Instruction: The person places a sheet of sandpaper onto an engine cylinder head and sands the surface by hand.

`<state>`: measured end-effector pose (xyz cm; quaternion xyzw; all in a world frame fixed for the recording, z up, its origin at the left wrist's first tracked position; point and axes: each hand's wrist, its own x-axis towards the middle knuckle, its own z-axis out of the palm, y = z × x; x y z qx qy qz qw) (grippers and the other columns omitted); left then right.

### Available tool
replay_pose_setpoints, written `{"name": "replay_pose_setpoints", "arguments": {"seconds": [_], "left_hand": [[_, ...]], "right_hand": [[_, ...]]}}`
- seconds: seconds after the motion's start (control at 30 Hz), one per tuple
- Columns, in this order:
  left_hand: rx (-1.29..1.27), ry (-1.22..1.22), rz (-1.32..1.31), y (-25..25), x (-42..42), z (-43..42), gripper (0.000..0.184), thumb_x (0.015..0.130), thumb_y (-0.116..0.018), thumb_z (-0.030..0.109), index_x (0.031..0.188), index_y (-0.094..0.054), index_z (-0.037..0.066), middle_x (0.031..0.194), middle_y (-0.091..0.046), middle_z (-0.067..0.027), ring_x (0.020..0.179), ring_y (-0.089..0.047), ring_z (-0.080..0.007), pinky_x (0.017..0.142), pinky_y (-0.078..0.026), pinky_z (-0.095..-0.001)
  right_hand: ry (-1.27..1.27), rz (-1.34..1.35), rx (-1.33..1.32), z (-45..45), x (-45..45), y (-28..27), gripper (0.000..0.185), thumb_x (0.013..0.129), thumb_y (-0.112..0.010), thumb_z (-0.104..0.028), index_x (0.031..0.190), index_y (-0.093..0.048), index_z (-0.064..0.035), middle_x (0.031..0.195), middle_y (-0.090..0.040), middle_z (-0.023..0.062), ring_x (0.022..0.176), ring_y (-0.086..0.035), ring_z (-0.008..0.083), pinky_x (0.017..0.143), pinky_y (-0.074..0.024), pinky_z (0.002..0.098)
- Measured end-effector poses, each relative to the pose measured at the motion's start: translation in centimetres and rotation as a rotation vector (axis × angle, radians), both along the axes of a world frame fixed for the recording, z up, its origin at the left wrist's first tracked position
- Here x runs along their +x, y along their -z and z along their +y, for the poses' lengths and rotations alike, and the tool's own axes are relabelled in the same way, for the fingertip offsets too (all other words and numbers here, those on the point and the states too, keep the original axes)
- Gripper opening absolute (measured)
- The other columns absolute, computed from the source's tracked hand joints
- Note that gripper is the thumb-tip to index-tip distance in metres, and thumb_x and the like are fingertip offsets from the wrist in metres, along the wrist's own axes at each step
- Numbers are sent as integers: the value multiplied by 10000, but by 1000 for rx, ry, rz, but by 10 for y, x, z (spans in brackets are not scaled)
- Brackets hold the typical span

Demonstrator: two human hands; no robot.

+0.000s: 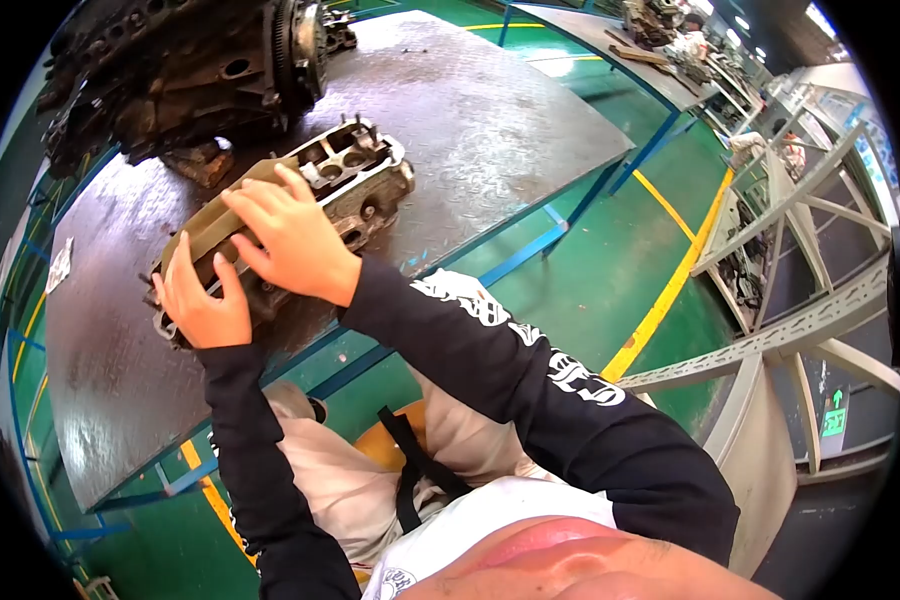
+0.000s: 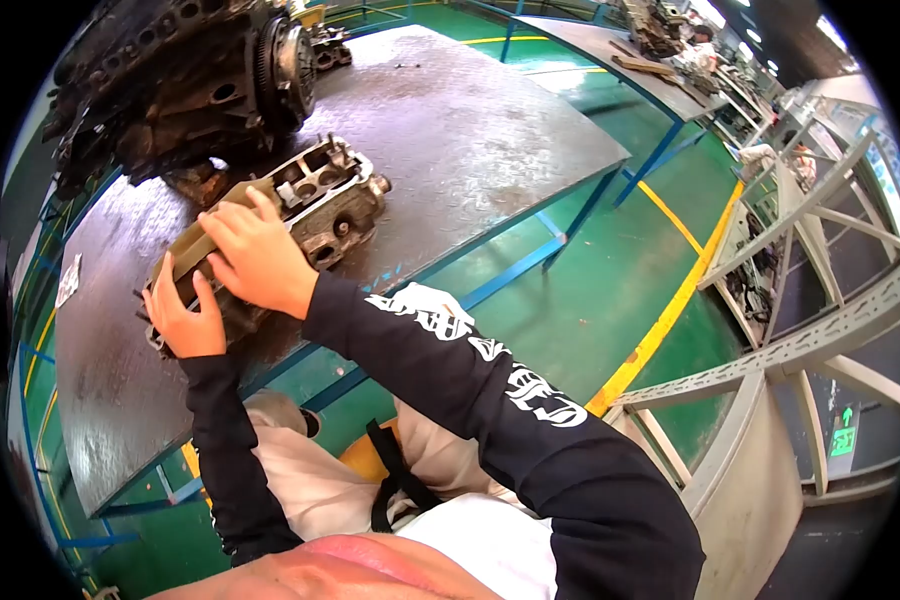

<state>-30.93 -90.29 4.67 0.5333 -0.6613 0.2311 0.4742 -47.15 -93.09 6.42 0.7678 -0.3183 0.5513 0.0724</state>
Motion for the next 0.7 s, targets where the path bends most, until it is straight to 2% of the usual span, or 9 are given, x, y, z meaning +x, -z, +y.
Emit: {"name": "replay_pose_setpoints", "arguments": {"seconds": [0.13, 0.2, 0.33, 0.4, 0.53, 0.6, 0.7], "left_hand": [[0, 27, -12, -3, -3, 2, 489, 924, -662, 177, 1388, -556, 65, 1307, -638, -139, 1233, -583, -324, 1175, -327, -523], [59, 96, 54, 0, -5, 2, 501, 928, -659, 177, 1401, -543, 64, 1328, -628, -146, 1248, -574, -336, 1168, -345, -511], [73, 72, 23, -1, -2, 1, 494, 958, -633, 208, 1420, -529, 67, 1394, -595, -149, 1266, -557, -375, 1175, -345, -490], [2, 132, -7, -3, -3, 1, 464, 970, -610, 176, 1413, -537, 61, 1418, -581, -140, 1294, -542, -361, 1162, -358, -469], [47, 274, 43, -9, -9, 4, 400, 990, -538, 77, 1388, -562, 45, 1464, -549, -131, 1345, -502, -339, 1130, -377, -431], [59, 279, 34, -8, -8, 1, 398, 993, -529, 74, 1388, -563, 45, 1467, -547, -133, 1345, -502, -339, 1128, -378, -431], [108, 295, 50, -2, -6, -4, 369, 996, -502, 55, 1351, -599, 31, 1469, -543, -146, 1338, -507, -349, 1116, -390, -429]], "right_hand": [[-20, -16, -14, 5, 0, -1, 481, 860, -680, -201, 1275, -588, 24, 1154, -644, 179, 1157, -594, 321, 1132, -345, 498], [-68, 15, 150, 7, -3, -2, 508, 861, -712, -209, 1311, -583, -11, 1164, -655, 174, 1118, -612, 331, 1100, -388, 487], [-76, 1, 111, 6, -3, -3, 515, 859, -712, -208, 1315, -581, -9, 1148, -655, 162, 1107, -605, 341, 1073, -411, 470], [-68, -13, 38, 7, -1, -3, 498, 857, -711, -197, 1296, -581, -2, 1177, -642, 161, 1126, -594, 356, 1074, -412, 469], [-134, -52, 9, 5, 2, -5, 470, 845, -698, -153, 1271, -580, 7, 1251, -611, 173, 1163, -583, 368, 1088, -405, 485], [-141, -31, -55, 2, 3, -5, 451, 829, -680, -106, 1252, -578, 15, 1310, -575, 194, 1202, -569, 380, 1090, -415, 486], [-253, -83, 42, 1, 8, -3, 452, 820, -665, -83, 1252, -576, 17, 1315, -570, 205, 1221, -560, 389, 1075, -441, 466]]}}
